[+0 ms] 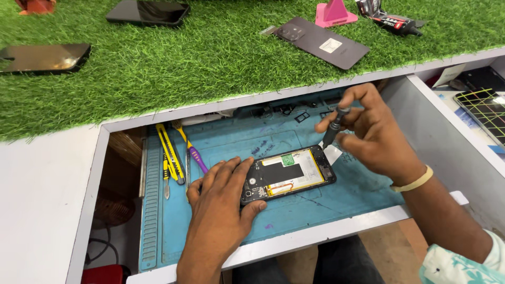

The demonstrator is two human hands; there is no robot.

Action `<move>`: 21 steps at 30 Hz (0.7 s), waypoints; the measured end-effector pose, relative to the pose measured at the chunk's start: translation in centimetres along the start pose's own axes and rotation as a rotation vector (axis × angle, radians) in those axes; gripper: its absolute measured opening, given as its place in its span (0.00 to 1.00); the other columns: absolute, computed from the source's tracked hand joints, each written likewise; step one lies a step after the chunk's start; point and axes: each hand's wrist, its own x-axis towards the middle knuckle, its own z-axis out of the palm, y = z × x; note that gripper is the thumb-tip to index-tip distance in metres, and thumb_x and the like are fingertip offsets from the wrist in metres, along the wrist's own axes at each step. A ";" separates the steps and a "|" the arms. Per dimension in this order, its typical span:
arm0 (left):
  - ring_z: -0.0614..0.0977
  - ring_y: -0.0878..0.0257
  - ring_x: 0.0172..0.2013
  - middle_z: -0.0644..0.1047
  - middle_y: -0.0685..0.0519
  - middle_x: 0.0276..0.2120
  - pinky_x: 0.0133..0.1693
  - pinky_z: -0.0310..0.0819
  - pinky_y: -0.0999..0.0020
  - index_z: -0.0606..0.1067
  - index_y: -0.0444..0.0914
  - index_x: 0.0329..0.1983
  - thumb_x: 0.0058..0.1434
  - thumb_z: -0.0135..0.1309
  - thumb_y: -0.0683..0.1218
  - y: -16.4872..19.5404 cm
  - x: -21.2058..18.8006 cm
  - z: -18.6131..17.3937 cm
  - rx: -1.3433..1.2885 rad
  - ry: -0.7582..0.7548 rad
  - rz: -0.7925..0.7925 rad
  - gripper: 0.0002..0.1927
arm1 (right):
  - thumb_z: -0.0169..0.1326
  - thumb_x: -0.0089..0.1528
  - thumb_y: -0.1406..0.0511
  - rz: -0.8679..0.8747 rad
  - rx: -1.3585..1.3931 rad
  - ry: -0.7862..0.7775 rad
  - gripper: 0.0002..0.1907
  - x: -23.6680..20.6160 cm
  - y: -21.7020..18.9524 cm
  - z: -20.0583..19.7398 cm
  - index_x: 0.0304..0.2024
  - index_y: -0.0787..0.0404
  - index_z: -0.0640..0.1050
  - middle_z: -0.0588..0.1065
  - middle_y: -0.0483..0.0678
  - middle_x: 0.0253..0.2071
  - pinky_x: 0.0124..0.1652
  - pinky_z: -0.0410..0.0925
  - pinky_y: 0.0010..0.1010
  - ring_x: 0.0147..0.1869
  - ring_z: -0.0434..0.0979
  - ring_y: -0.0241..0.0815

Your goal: The person uses a screwdriver to remove screws from the back of a disassembled smartphone, then flips the device and continues unscrewing components. The phone remains open on the workbench throughout the clip.

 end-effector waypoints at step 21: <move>0.62 0.50 0.68 0.69 0.49 0.67 0.61 0.43 0.47 0.68 0.46 0.68 0.45 0.68 0.54 0.0 -0.1 0.1 -0.004 0.010 0.005 0.44 | 0.60 0.56 0.76 0.019 -0.116 0.112 0.29 0.0 0.8 0.3 0.52 0.56 0.61 0.76 0.49 0.43 0.47 0.70 0.27 0.46 0.75 0.35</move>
